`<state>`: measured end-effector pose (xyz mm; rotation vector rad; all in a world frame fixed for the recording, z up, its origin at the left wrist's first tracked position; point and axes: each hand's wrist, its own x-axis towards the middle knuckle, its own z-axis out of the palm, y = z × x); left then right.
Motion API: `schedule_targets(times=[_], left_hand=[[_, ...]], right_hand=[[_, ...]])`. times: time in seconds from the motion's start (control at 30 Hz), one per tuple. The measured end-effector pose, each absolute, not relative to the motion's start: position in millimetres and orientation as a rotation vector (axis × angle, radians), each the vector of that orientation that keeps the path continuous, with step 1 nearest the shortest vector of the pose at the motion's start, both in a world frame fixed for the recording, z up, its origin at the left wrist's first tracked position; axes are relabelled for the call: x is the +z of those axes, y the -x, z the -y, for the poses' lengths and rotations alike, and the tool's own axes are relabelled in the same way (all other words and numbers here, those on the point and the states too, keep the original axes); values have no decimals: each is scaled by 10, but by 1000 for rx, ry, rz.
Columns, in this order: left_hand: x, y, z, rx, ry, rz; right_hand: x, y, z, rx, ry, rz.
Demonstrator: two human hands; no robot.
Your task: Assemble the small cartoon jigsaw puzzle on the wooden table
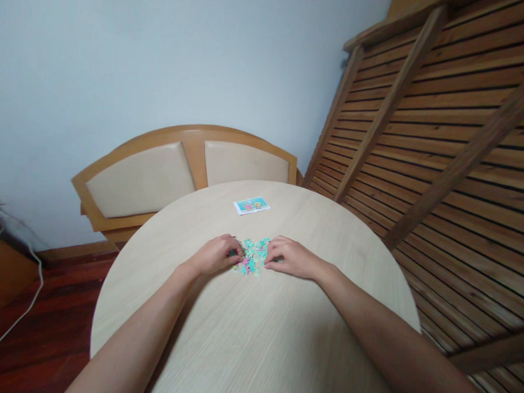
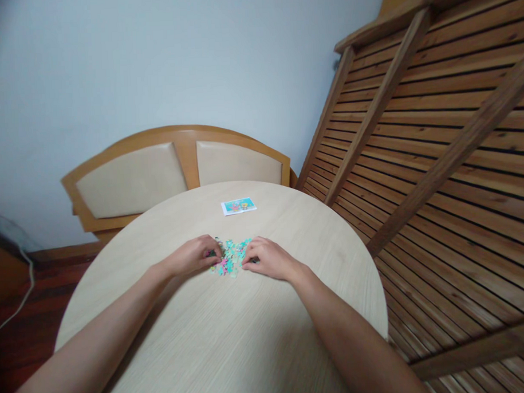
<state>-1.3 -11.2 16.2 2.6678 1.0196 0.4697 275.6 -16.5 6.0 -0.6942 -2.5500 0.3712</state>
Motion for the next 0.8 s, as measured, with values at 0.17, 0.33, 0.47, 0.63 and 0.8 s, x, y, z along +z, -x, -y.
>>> schedule_targets(times=[0.17,0.33,0.47,0.63,0.8], left_hand=[[172,33,113,476,-2670,-1037],[213,113,118,540,-2704,-975],[201,174,117,507,-2726,-1035],[91,193,74,442,-2721,-1100],[8,167,56,487,-2704,-1121]], right_hand=[[100,-2776,185,399,712,2534],[146,-2903,175,453,819,2498],[132,-2966,156,509,858,2527],[129,-2957,155,545,844,2539],[128,-2931,165,514,838,2528]])
